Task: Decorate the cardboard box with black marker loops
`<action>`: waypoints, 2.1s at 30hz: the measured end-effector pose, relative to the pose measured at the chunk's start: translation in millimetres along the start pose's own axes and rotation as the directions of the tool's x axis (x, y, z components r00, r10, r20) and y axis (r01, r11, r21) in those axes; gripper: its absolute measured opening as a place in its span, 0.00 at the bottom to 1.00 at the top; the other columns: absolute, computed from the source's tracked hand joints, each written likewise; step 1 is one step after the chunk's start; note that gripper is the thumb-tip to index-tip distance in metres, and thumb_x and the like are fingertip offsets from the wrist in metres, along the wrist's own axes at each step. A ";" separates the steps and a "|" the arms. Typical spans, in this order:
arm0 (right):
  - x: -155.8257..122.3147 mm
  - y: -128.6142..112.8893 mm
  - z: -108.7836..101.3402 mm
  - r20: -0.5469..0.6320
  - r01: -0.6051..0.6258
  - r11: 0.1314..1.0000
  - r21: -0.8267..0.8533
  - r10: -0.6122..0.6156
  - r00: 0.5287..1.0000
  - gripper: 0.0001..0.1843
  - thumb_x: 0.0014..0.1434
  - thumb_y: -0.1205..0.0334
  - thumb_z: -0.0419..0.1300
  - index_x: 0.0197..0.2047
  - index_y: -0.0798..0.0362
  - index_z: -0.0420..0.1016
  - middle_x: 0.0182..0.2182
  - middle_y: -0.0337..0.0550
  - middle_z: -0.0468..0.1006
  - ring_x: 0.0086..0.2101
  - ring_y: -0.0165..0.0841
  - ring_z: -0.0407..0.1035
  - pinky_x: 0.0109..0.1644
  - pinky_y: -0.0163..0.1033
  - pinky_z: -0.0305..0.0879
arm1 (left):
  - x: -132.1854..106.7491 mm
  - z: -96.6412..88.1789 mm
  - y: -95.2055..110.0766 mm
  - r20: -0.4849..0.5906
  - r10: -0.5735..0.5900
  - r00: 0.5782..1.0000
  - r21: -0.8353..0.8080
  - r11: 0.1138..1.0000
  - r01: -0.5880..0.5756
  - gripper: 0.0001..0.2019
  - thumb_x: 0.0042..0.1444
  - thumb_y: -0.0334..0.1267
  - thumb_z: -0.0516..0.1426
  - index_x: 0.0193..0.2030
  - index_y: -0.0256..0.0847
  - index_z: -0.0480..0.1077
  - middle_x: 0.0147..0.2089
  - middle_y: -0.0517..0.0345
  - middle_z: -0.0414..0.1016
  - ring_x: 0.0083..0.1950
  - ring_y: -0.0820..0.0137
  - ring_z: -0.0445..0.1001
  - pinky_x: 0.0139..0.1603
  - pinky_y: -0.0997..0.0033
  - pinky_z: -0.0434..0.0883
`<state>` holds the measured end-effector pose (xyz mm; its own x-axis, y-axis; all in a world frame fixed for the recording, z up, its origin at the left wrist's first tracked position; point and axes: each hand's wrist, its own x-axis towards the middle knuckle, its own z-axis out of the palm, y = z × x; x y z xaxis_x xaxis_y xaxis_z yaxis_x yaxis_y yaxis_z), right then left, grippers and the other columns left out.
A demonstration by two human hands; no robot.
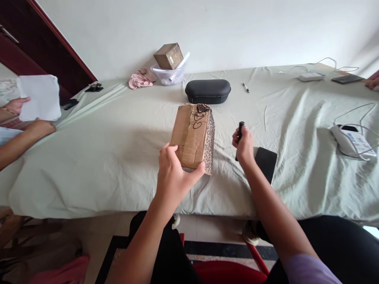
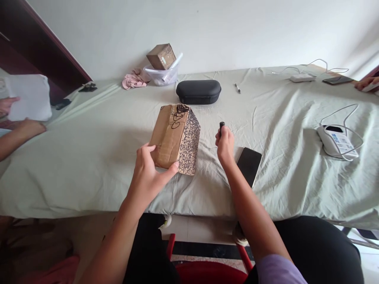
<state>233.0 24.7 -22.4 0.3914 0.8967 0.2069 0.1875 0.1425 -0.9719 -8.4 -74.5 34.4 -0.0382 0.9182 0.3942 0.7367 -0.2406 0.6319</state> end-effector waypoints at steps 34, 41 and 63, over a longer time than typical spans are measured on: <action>-17.6 -7.4 -114.4 -0.119 -0.201 0.129 -0.971 0.468 0.876 0.57 0.61 0.33 0.61 0.75 0.71 0.53 0.55 0.78 0.75 0.59 0.68 0.70 0.56 0.67 0.69 | -26.7 16.0 24.8 -0.035 0.138 0.990 0.261 0.957 -0.124 0.39 0.48 0.65 0.68 0.53 0.39 0.59 0.62 0.29 0.61 0.64 0.36 0.66 0.55 0.33 0.75; -10.3 5.6 -97.9 0.037 -0.139 0.640 -0.756 0.254 0.966 0.19 0.56 0.52 0.66 0.45 0.57 0.73 0.38 0.54 0.80 0.40 0.47 0.76 0.41 0.46 0.72 | -25.9 17.2 23.4 -0.043 0.146 0.988 0.283 0.951 -0.128 0.40 0.47 0.63 0.69 0.54 0.37 0.59 0.63 0.28 0.61 0.65 0.36 0.65 0.57 0.34 0.75; -50.4 -52.5 -67.7 0.479 -0.591 0.567 0.573 0.354 0.804 0.31 0.66 0.38 0.49 0.54 0.53 0.77 0.55 0.60 0.78 0.37 0.40 0.73 0.40 0.51 0.75 | -30.3 16.1 25.2 -0.048 0.141 0.989 0.261 0.957 -0.124 0.40 0.47 0.65 0.68 0.54 0.39 0.57 0.62 0.29 0.58 0.65 0.35 0.63 0.56 0.33 0.74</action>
<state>264.4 -56.4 25.8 -0.0503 0.9715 -0.2315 -0.6417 -0.2091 -0.7379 22.3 -103.3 27.7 0.0336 0.8589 0.5110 0.8863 -0.2619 0.3820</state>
